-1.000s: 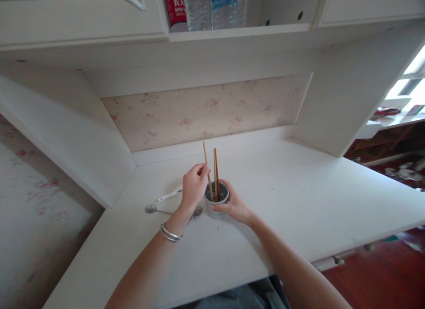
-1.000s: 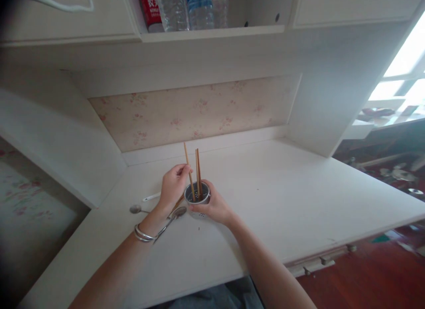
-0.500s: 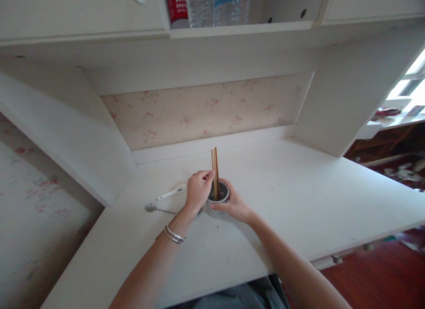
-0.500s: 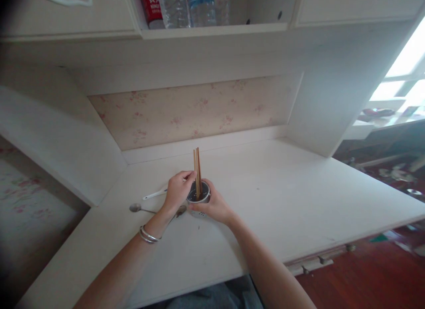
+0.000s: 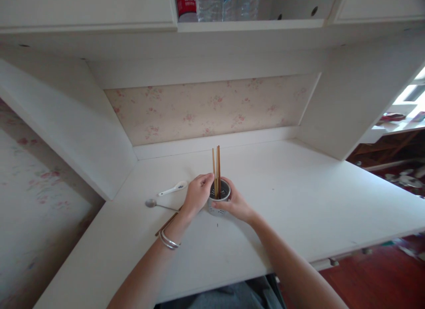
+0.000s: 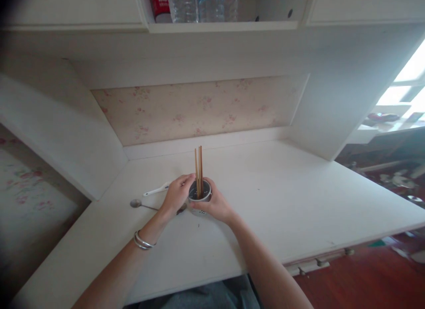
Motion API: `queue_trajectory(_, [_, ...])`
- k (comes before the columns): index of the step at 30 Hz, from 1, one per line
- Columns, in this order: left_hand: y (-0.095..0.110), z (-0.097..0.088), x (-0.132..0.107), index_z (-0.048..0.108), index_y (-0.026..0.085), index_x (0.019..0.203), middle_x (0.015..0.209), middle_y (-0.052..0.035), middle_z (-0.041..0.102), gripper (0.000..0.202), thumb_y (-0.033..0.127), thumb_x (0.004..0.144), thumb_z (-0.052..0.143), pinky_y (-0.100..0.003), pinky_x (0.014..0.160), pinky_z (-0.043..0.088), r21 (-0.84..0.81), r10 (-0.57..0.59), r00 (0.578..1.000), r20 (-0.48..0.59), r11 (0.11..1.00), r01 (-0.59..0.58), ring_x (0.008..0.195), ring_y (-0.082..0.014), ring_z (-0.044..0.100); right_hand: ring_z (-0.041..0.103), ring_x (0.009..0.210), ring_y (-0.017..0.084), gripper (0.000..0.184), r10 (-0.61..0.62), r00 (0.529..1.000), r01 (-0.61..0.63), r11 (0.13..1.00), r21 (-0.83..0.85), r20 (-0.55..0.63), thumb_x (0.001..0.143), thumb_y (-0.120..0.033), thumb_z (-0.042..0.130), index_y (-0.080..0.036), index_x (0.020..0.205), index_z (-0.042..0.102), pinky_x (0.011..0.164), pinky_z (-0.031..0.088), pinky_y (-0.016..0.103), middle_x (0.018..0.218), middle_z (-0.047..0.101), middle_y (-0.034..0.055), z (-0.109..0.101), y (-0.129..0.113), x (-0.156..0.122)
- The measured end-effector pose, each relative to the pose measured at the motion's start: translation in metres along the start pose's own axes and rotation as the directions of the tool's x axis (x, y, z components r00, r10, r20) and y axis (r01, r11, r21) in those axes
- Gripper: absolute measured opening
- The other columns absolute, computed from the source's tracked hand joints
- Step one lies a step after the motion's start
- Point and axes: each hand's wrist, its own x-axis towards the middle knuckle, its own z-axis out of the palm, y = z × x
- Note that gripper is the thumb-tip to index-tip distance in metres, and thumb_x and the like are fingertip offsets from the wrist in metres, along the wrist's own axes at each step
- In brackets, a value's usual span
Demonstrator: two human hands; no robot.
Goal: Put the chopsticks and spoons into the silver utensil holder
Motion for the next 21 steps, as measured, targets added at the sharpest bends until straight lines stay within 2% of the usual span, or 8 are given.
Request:
queue_trajectory(4, [-0.003,0.002,-0.02,0.055,0.017,0.124,0.131,-0.0101,0.054,0.049,0.047,0.085,0.05,-0.036,0.106,0.035,-0.148,-0.092,0.993,0.075,0.984,0.103,0.123,-0.0218,0.048,0.053,0.115,0.024,0.079,0.008,1.0,-0.008,1.0,-0.005,0.03,0.062,-0.029,0.08,-0.024,0.129,0.038,0.1,0.04,0.044,0.125,0.055,0.0091,-0.002,-0.005,0.0])
queue_trajectory(8, [-0.006,0.008,-0.036,0.034,0.018,0.139,0.138,-0.0134,0.046,0.08,0.047,0.072,0.067,-0.038,0.105,0.036,-0.259,-0.141,0.982,0.128,0.951,0.171,0.125,-0.0253,0.046,0.055,0.111,0.025,0.072,0.03,0.993,-0.027,0.999,-0.025,0.117,0.068,-0.029,0.075,-0.024,0.131,0.041,0.099,0.04,0.046,0.122,0.057,0.0087,-0.006,-0.009,-0.001])
queue_trajectory(11, [-0.006,0.011,-0.041,0.032,0.017,0.139,0.134,-0.0146,0.049,0.094,0.044,0.061,0.077,-0.041,0.104,0.037,-0.282,-0.138,0.983,0.122,0.945,0.168,0.123,-0.0267,0.047,0.051,0.118,0.026,0.088,0.039,0.988,-0.039,0.999,0.0,0.147,0.065,-0.026,0.077,-0.026,0.139,0.029,0.101,0.038,0.046,0.132,0.05,0.0109,-0.011,-0.008,-0.005])
queue_trajectory(14, [-0.005,0.011,-0.042,0.037,0.017,0.134,0.128,-0.0148,0.053,0.091,0.041,0.058,0.08,-0.043,0.103,0.036,-0.286,-0.148,0.985,0.089,0.944,0.167,0.12,-0.028,0.048,0.038,0.13,0.026,0.108,0.053,0.99,-0.053,0.999,0.0,0.131,0.059,-0.02,0.079,-0.034,0.144,0.013,0.103,0.036,0.046,0.147,0.03,0.0089,-0.017,-0.01,-0.009])
queue_trajectory(16, [-0.003,0.012,-0.042,0.04,0.018,0.132,0.126,-0.0142,0.054,0.087,0.04,0.058,0.08,-0.043,0.102,0.036,-0.268,-0.153,0.986,0.064,0.949,0.164,0.118,-0.0275,0.049,0.029,0.135,0.025,0.108,0.013,0.998,-0.012,1.0,-0.015,0.065,0.059,-0.019,0.076,-0.038,0.143,0.012,0.105,0.033,0.047,0.15,0.024,0.0046,-0.02,-0.014,-0.01])
queue_trajectory(18, [0.0,0.013,-0.042,0.041,0.019,0.13,0.124,-0.0128,0.055,0.084,0.041,0.058,0.079,-0.042,0.1,0.037,-0.237,-0.157,0.987,0.036,0.958,0.161,0.115,-0.0262,0.051,0.027,0.136,0.025,0.096,-0.062,0.997,0.062,0.998,-0.007,-0.053,0.064,-0.022,0.069,-0.039,0.142,0.017,0.105,0.032,0.048,0.148,0.028,0.0028,-0.02,-0.021,-0.009])
queue_trajectory(20, [0.002,0.014,-0.042,0.044,0.02,0.126,0.12,-0.0109,0.057,0.08,0.038,0.057,0.08,-0.04,0.096,0.04,-0.211,-0.146,0.989,0.011,0.967,0.145,0.11,-0.0247,0.054,0.034,0.132,0.025,0.076,-0.16,0.962,0.157,0.987,-0.03,-0.221,0.07,-0.024,0.061,-0.036,0.137,0.029,0.104,0.033,0.049,0.14,0.038,0.0043,-0.015,-0.03,-0.008])
queue_trajectory(21, [0.002,0.015,-0.042,0.046,0.021,0.124,0.117,-0.01,0.059,0.077,0.035,0.057,0.08,-0.039,0.094,0.041,-0.204,-0.133,0.991,0.005,0.97,0.131,0.106,-0.0239,0.055,0.039,0.127,0.025,0.065,-0.214,0.925,0.199,0.977,-0.08,-0.315,0.072,-0.024,0.059,-0.033,0.132,0.037,0.104,0.034,0.049,0.133,0.045,0.0054,-0.011,-0.036,-0.008])
